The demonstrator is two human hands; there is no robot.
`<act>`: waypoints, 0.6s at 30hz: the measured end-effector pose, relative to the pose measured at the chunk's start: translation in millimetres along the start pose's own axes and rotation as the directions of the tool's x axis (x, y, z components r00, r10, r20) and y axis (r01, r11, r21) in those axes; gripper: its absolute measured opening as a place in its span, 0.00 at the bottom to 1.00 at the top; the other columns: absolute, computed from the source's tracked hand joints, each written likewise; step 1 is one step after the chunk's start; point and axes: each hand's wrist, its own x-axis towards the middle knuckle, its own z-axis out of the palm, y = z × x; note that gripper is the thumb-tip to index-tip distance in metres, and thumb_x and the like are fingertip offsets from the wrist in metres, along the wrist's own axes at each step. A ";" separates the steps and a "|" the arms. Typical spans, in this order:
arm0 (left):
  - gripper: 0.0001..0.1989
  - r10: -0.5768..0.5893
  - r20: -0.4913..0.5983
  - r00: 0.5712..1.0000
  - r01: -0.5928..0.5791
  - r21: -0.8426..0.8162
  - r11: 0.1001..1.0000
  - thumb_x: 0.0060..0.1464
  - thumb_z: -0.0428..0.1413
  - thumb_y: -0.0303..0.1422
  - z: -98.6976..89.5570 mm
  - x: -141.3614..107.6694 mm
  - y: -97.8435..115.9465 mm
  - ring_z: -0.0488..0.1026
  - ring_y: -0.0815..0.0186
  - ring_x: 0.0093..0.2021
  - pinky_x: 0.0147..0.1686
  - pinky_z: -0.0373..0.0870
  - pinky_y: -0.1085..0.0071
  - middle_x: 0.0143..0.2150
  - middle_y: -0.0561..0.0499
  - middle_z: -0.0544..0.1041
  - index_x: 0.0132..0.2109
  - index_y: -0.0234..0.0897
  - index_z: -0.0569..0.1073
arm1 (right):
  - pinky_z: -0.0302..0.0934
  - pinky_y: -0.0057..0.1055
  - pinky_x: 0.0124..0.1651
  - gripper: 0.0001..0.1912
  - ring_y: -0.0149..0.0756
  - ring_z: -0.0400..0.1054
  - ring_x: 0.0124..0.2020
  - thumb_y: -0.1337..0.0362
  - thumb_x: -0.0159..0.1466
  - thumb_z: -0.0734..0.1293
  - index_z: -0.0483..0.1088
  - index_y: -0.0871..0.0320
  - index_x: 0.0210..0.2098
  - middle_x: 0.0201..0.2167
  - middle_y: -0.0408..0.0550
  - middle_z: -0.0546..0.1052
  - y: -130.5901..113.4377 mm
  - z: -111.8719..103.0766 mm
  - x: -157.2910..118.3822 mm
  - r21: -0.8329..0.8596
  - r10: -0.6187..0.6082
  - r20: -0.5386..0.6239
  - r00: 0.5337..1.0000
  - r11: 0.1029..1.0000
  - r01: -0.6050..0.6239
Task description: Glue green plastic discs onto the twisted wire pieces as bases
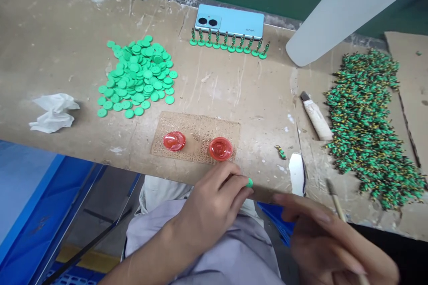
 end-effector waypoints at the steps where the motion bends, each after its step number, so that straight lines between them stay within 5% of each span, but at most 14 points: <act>1: 0.03 -0.002 0.003 1.000 0.002 -0.003 1.000 0.70 0.59 0.23 -0.1 0.0 -0.3 0.78 0.64 0.42 0.43 0.78 0.68 0.44 0.48 0.77 0.47 0.33 0.76 | 0.81 0.35 0.40 0.24 0.44 0.85 0.45 0.67 0.76 0.63 0.69 0.48 0.70 0.52 0.52 0.86 2.0 1.4 6.3 -0.004 -0.063 0.062 0.996 0.998 0.064; 6: 0.04 -0.014 0.003 1.000 0.014 -0.006 1.000 0.70 0.58 0.22 1.6 -0.3 -1.1 0.77 0.63 0.42 0.43 0.78 0.68 0.43 0.48 0.77 0.45 0.34 0.76 | 0.83 0.38 0.51 0.28 0.45 0.84 0.53 0.68 0.78 0.62 0.60 0.65 0.76 0.57 0.63 0.83 11.4 11.3 37.1 0.013 -0.339 0.188 0.922 0.939 0.342; 11: 0.04 -0.033 -0.020 0.999 0.033 0.012 0.999 0.69 0.58 0.22 3.5 -0.2 1.1 0.78 0.63 0.42 0.43 0.78 0.67 0.43 0.48 0.77 0.45 0.34 0.76 | 0.83 0.39 0.50 0.28 0.45 0.81 0.57 0.73 0.77 0.62 0.61 0.65 0.75 0.60 0.64 0.81 17.3 9.3 32.7 0.050 -0.370 0.222 0.902 0.928 0.369; 18: 0.05 -0.020 -0.024 0.999 0.021 0.018 1.000 0.71 0.56 0.23 4.2 -0.4 1.2 0.78 0.63 0.42 0.43 0.79 0.66 0.43 0.47 0.77 0.45 0.34 0.76 | 0.80 0.32 0.46 0.17 0.40 0.85 0.48 0.76 0.75 0.61 0.72 0.66 0.61 0.51 0.60 0.86 6.1 6.8 48.4 -0.045 -0.333 0.306 0.892 0.931 0.362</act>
